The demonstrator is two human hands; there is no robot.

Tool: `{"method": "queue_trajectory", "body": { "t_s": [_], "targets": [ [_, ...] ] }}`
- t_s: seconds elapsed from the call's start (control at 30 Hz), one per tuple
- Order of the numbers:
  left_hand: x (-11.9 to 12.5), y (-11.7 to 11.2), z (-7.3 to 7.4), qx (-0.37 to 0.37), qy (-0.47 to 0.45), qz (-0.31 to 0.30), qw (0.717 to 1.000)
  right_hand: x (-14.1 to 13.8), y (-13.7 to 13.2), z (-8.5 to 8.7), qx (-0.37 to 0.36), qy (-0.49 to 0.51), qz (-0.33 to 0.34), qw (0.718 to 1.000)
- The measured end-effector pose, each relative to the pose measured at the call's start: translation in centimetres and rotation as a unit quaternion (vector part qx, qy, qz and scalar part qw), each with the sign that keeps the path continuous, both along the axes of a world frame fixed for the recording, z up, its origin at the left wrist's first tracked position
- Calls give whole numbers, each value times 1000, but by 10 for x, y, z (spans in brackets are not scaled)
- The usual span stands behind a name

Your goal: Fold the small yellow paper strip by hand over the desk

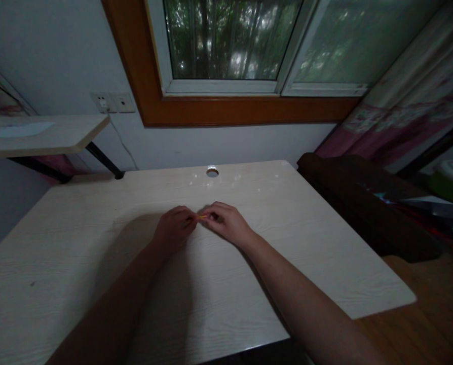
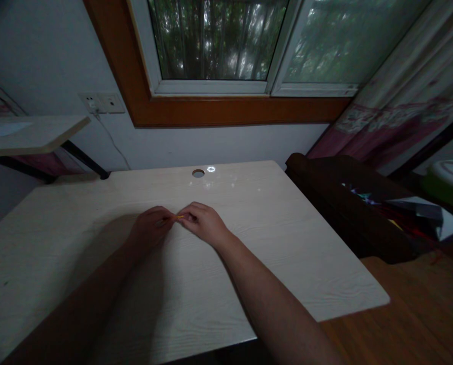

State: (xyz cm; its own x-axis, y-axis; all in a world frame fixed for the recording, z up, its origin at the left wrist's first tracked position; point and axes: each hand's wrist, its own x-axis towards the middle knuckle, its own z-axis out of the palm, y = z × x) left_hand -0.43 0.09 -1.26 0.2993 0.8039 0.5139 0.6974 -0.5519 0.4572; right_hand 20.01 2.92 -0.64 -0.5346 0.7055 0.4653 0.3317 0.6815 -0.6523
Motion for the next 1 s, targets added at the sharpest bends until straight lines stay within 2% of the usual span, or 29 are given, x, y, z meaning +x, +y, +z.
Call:
{"method": "queue_trajectory", "body": {
  "t_s": [0.2, 0.43, 0.7, 1.0],
  "targets": [
    [-1, 1, -3, 18, 40, -3, 999, 2, 1, 0, 38, -31, 0, 999],
    [-4, 3, -5, -12, 26, 5, 1000, 3, 0, 4, 59, -41, -10, 997],
    [-5, 1, 1, -38, -5, 17, 999, 4, 0, 8, 93, -65, -19, 993],
    [-3, -2, 0, 17, -25, 19, 999, 1, -5, 12, 117, -88, -39, 988]
  ]
}}
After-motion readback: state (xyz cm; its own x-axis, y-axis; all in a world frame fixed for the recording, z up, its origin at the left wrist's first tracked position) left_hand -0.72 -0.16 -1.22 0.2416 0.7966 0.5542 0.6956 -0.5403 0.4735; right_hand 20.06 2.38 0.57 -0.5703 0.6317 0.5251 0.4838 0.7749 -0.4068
